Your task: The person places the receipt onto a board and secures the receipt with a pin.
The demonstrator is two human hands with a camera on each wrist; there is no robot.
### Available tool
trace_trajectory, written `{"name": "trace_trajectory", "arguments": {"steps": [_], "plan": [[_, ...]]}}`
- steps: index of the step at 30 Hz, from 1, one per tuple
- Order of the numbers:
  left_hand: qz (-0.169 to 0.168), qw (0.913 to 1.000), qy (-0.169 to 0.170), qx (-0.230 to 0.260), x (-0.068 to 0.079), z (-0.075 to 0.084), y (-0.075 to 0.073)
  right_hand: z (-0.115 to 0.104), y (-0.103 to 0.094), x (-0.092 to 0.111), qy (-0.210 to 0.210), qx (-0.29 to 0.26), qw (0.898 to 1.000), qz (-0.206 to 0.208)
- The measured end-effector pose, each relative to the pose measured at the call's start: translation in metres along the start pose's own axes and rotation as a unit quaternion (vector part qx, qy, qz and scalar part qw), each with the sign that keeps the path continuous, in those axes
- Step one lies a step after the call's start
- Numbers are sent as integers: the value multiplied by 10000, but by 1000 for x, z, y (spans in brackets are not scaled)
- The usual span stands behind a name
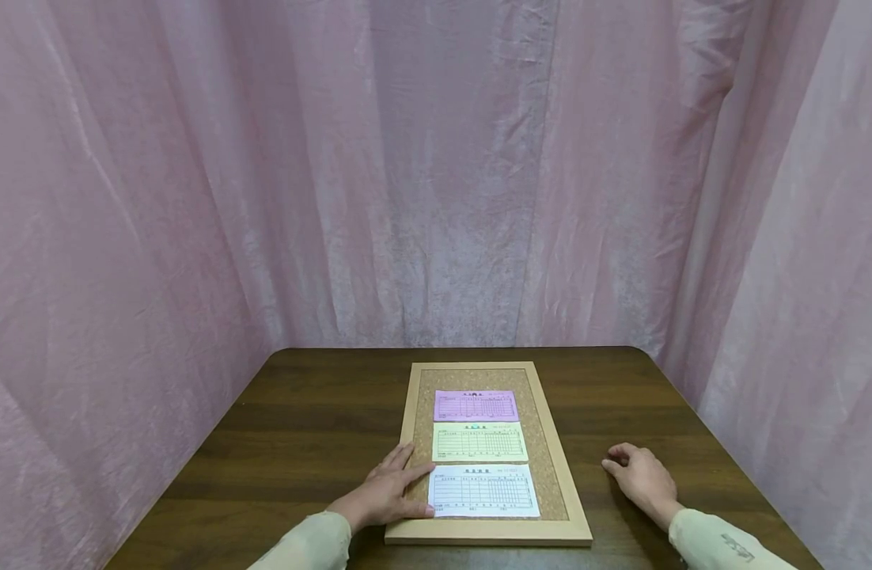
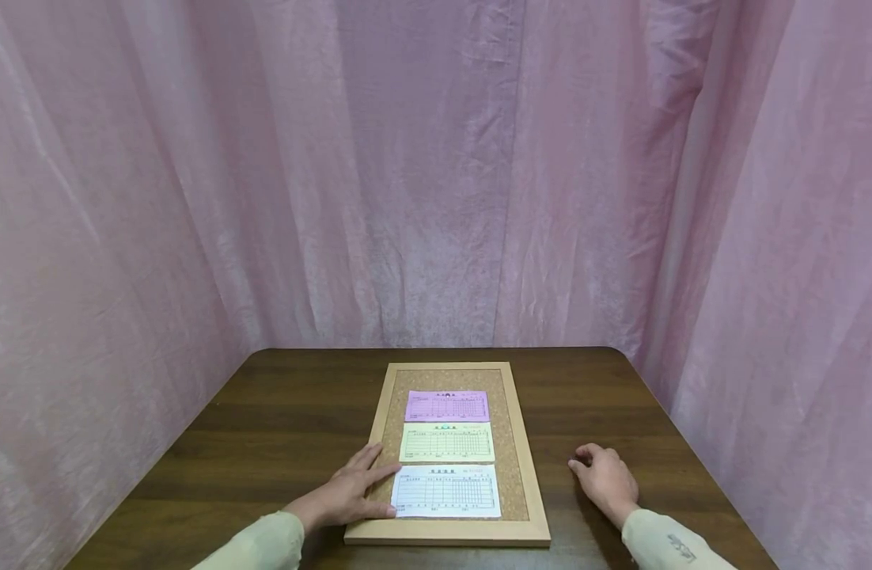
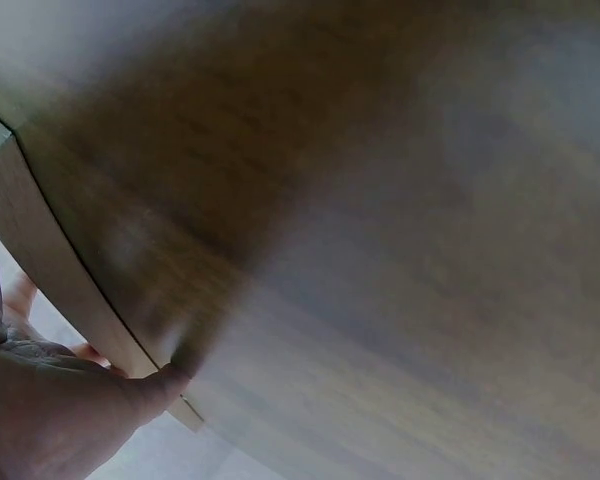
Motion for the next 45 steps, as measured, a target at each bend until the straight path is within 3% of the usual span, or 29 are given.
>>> {"name": "trace_trajectory", "arguments": {"steps": [7,12,17,22,30,45], "plan": [[-38,10000,-45,4,0,-1,1,15,-13,-14,-292,-593,9947,-785],[-43,10000,-51,19,0,1,0,24,-19,-26,-606,-1191,9820,-1336],[-58,9999,-63,79,0,0,-1,27,-21,-34,-1009,-1436,9691,-1734],[-41,10000,-59,53,-1,2,-2,29,-20,-41,-1266,-1529,9625,-1851],[-49,10000,-45,52,-2,1,-2,33,-18,-47,-1309,-1600,9559,-2085],[-21,10000,5,-9,0,0,-1,30,-15,-49,-1269,-1466,9591,-2063]]}}
Point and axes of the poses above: each hand's wrist, its own x-axis away from the middle knuckle, its own y-axis out of the palm, z = x × y, the point moved 1 cm from there along -x, towards the middle knuckle, and after that the axes turned 6 degrees about z, right-handed, at the moved point
